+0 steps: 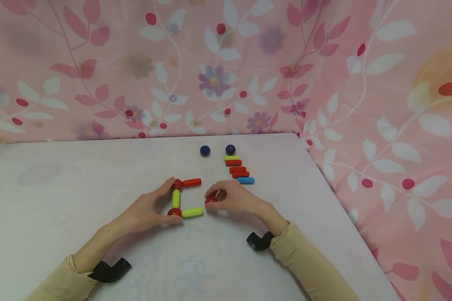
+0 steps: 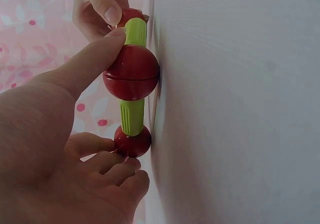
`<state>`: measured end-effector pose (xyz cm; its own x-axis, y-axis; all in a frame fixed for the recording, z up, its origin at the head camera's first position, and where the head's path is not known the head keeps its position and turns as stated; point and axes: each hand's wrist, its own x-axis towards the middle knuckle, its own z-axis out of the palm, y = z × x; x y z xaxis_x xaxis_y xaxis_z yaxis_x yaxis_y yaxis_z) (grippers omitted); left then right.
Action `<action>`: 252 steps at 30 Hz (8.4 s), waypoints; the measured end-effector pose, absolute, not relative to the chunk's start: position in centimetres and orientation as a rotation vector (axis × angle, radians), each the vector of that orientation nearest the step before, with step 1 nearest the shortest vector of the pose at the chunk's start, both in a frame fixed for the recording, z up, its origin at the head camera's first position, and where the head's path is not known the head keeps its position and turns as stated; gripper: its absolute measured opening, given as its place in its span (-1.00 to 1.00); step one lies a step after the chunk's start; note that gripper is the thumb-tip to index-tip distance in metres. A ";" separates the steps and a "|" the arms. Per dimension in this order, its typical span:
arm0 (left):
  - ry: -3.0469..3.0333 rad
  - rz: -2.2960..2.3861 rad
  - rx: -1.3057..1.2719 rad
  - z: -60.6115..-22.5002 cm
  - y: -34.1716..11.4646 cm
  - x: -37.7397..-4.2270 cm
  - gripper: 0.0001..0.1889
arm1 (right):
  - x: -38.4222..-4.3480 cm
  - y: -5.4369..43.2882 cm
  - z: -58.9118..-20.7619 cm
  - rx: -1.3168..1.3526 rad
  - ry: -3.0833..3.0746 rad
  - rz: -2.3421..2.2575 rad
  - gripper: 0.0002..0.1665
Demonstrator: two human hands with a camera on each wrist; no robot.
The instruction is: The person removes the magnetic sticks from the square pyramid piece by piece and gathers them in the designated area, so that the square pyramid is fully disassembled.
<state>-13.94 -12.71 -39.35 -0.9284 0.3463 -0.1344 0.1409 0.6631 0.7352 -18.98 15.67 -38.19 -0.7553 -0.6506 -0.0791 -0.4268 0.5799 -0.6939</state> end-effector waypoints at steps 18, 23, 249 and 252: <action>2.629 1.108 0.399 -39.3 -12.7 -13.9 0.19 | -23.9 13.6 -37.3 -0.526 2.584 -1.399 -0.54; 2.634 1.114 0.412 -39.5 -12.8 -13.9 0.20 | -25.4 11.4 -36.9 -0.459 2.553 -1.441 -0.57; 2.624 1.098 0.373 -39.4 -12.5 -13.6 0.21 | -20.8 23.2 -39.3 -0.273 2.767 -1.218 -0.76; 2.626 1.096 0.372 -39.4 -12.5 -13.6 0.21 | -20.9 23.2 -39.3 -0.271 2.773 -1.210 -0.75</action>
<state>-13.64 -12.47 -39.40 -0.9303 0.3355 -0.1485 0.1304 0.6807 0.7209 -20.85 23.22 -39.33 -0.9787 -0.2038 -0.0236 -0.1214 0.6678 -0.7343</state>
